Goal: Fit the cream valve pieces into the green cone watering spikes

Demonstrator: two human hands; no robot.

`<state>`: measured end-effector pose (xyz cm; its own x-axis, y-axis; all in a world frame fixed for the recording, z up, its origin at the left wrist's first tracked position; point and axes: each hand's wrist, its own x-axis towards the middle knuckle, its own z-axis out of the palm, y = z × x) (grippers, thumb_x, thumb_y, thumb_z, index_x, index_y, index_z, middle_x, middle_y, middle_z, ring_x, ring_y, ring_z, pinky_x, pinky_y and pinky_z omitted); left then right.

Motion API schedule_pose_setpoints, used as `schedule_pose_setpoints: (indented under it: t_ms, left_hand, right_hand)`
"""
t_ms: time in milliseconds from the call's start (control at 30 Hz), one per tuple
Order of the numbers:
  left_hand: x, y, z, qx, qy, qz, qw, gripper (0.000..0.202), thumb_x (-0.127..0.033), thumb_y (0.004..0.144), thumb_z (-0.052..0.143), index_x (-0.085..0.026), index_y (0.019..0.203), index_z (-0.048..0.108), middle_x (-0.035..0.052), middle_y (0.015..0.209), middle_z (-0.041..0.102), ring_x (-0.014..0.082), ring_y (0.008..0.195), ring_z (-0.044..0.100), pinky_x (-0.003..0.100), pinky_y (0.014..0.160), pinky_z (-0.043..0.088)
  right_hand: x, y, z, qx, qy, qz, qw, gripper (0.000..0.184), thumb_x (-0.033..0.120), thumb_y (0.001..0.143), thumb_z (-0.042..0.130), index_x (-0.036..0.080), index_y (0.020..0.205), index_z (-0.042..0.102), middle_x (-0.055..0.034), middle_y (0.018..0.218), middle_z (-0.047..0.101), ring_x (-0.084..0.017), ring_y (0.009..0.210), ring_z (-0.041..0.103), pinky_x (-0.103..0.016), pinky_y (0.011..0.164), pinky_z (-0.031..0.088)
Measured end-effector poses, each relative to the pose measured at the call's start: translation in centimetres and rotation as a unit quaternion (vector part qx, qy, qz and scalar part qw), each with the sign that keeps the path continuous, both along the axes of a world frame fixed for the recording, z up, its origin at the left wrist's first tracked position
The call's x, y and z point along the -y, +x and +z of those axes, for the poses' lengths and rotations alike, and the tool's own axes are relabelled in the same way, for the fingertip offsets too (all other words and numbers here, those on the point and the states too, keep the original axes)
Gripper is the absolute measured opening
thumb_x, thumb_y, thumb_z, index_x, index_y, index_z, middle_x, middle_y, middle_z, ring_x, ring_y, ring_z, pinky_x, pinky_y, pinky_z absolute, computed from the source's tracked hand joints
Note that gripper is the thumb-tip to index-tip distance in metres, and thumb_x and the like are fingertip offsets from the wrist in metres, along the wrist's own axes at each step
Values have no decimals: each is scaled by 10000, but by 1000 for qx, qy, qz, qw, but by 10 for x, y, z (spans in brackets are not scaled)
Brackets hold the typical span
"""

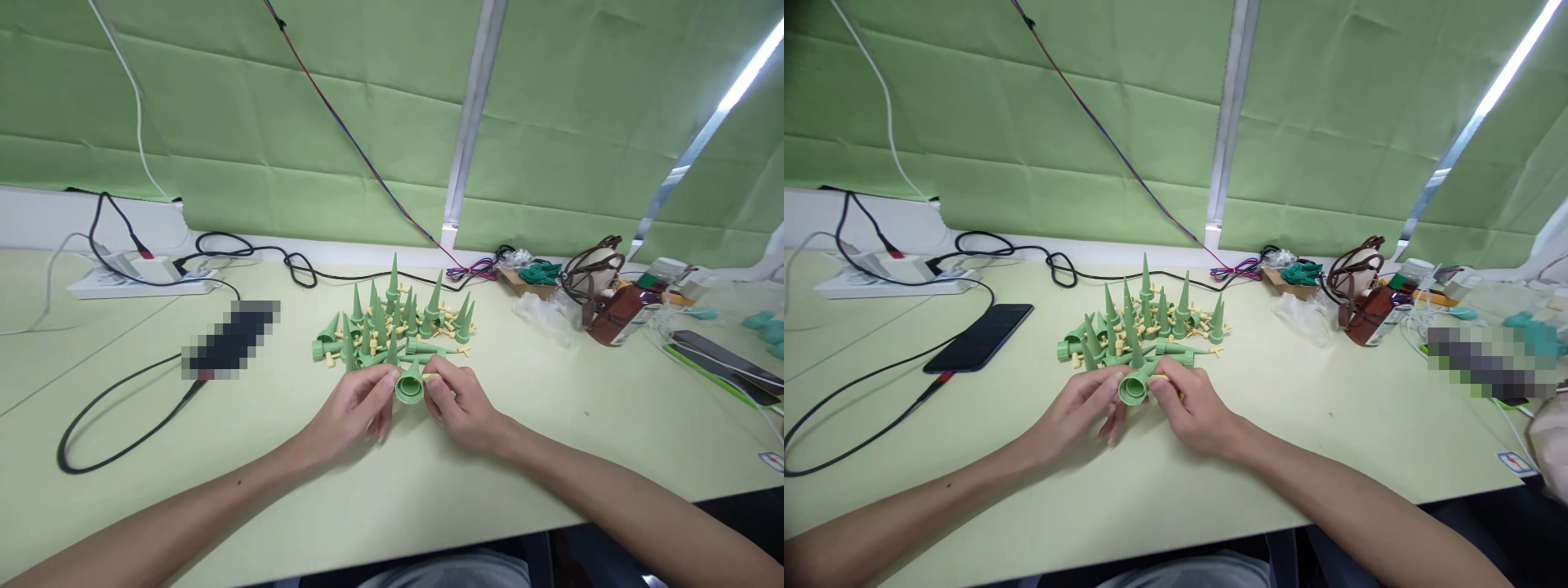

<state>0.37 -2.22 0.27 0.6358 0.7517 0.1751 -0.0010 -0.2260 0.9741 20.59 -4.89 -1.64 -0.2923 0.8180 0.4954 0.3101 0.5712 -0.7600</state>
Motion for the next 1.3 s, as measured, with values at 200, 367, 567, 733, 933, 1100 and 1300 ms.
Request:
schedule_pose_setpoints:
  t_ms: [200, 367, 567, 733, 933, 1100, 1300]
  left_hand:
    - [0, 0, -1, -4, 17, 8, 1000, 458, -555, 992, 442, -128, 939, 598, -12, 535, 526, 123, 464, 506, 236, 471, 395]
    - [0, 0, -4, 5, -1, 19, 1000, 517, -587, 1000, 376, -121, 959, 597, -4, 526, 533, 123, 454, 488, 238, 459, 375]
    - [-1, 0, -6, -48, 45, 53, 996, 552, -605, 925, 523, -110, 1155, 605, -47, 515, 508, 115, 462, 470, 233, 483, 395]
    - [0, 2, -7, -103, 84, 103, 986, 479, -528, 878, 625, -133, 1149, 610, -60, 514, 513, 114, 456, 475, 223, 461, 361]
    - [0, 4, -6, -116, 98, 108, 983, 451, -529, 883, 614, -140, 1112, 619, -55, 515, 516, 119, 467, 488, 223, 461, 350]
    - [0, 3, -7, -103, 79, 92, 987, 455, -529, 902, 596, -144, 1145, 589, -64, 508, 501, 112, 452, 471, 216, 449, 337]
    - [-1, 3, -7, -89, 79, 76, 990, 449, -524, 913, 586, -143, 1149, 573, -65, 517, 496, 107, 453, 461, 212, 448, 339]
  right_hand:
    - [1, -1, 2, 2, 4, 5, 1000, 352, 459, 1057, 347, 226, 801, 412, 45, 575, 450, -119, 499, 379, -257, 506, 315]
    - [3, -3, 6, 29, 13, 9, 999, 330, 396, 1057, 356, 227, 776, 388, 56, 570, 408, -114, 498, 346, -256, 512, 300]
    - [4, -4, 8, 44, 31, 9, 999, 303, 337, 1047, 389, 220, 768, 377, 63, 589, 377, -103, 507, 325, -250, 528, 291]
    - [1, -3, 7, 44, 36, 12, 998, 309, 323, 1045, 390, 216, 757, 363, 69, 582, 357, -96, 502, 306, -244, 526, 278]
    - [1, -3, 6, 53, 25, 8, 998, 316, 329, 1044, 393, 217, 751, 350, 68, 589, 334, -97, 510, 292, -246, 519, 263]
    - [1, -3, 6, 51, 23, 6, 998, 321, 327, 1042, 391, 216, 744, 347, 68, 581, 343, -95, 506, 295, -245, 517, 264]
    - [1, -4, 7, 52, 37, 8, 998, 317, 314, 1040, 388, 216, 741, 345, 70, 579, 334, -94, 503, 290, -245, 518, 268]
